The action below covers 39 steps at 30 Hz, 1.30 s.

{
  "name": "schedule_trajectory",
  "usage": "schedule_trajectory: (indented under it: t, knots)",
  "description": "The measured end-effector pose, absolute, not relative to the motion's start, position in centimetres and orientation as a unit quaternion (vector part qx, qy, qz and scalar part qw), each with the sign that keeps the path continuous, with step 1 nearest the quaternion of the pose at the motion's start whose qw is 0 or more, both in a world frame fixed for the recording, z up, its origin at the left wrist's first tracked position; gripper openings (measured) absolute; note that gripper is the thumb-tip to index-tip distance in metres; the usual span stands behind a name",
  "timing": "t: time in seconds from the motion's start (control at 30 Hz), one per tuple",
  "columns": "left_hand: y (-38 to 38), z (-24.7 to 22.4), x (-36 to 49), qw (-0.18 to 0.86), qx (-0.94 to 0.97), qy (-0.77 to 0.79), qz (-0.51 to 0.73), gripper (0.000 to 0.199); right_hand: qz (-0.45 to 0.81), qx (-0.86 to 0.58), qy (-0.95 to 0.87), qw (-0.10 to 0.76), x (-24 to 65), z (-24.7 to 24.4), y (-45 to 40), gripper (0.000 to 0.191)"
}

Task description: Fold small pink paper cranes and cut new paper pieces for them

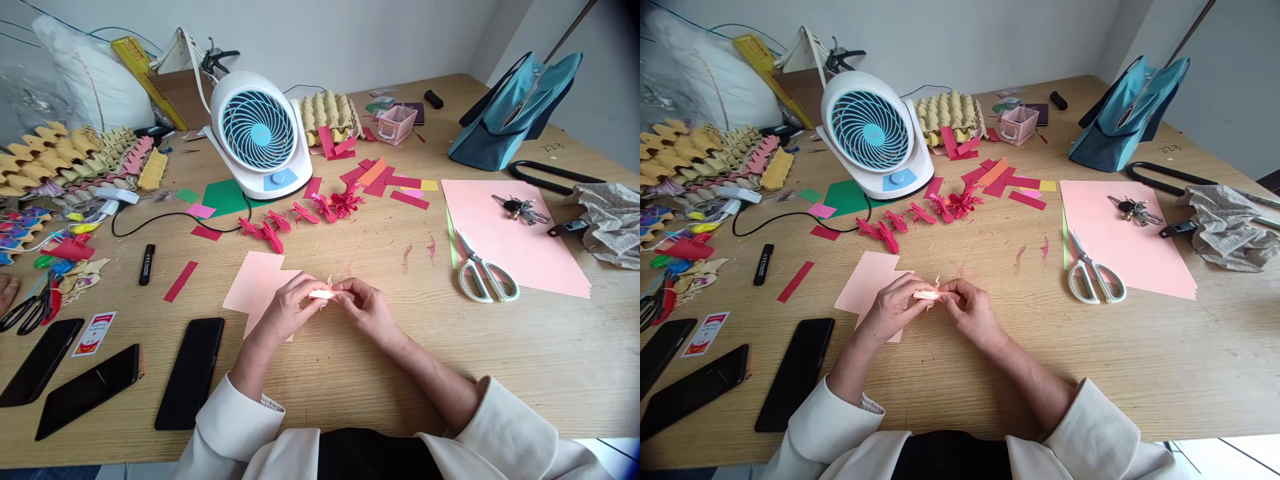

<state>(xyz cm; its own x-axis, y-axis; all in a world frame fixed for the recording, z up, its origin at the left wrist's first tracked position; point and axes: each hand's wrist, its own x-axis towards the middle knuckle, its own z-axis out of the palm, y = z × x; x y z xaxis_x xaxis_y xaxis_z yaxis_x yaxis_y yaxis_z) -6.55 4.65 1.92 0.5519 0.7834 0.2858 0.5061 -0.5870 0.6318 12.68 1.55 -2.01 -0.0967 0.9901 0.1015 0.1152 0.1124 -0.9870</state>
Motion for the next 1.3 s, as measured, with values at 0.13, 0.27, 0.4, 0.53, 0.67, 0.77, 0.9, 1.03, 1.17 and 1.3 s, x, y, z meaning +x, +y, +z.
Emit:
schedule_trajectory:
  t: [0.13,0.27,0.4,0.53,0.67,0.77,0.9,1.03,1.17,1.3]
  knots:
    - [4.9,1.3,-6.8,0.224,0.865,0.377,0.244,0.013,0.364,-0.518,-0.659,0.406,13.0,-2.0,1.7,0.008]
    - [5.0,0.7,-6.6,0.211,0.876,0.375,0.218,0.012,0.293,-0.533,-0.712,0.351,13.1,-2.0,1.7,0.007]
    - [4.8,0.5,-6.3,0.236,0.867,0.386,0.210,0.015,0.266,-0.522,-0.734,0.344,13.5,-2.0,1.8,0.010]
    - [4.7,0.6,-6.0,0.225,0.870,0.380,0.219,0.020,0.280,-0.505,-0.718,0.389,14.3,-1.9,2.2,0.008]
    - [4.6,0.9,-5.8,0.225,0.868,0.371,0.241,0.030,0.294,-0.507,-0.703,0.402,15.4,-1.6,2.5,0.008]
    - [4.6,1.0,-5.9,0.241,0.862,0.370,0.248,0.033,0.293,-0.497,-0.720,0.386,15.8,-1.4,2.6,0.014]
    - [4.7,1.3,-6.2,0.252,0.851,0.381,0.258,0.031,0.260,-0.476,-0.761,0.357,15.6,-1.7,2.9,0.025]
    - [5.1,1.5,-6.8,0.248,0.843,0.383,0.285,0.025,0.218,-0.487,-0.781,0.326,15.2,-2.4,3.4,0.025]
    - [5.5,1.4,-7.4,0.243,0.829,0.395,0.311,0.024,0.202,-0.498,-0.790,0.296,14.8,-2.6,3.7,0.023]
    - [5.7,1.3,-7.7,0.243,0.815,0.409,0.330,0.023,0.194,-0.505,-0.793,0.280,14.5,-2.5,3.7,0.018]
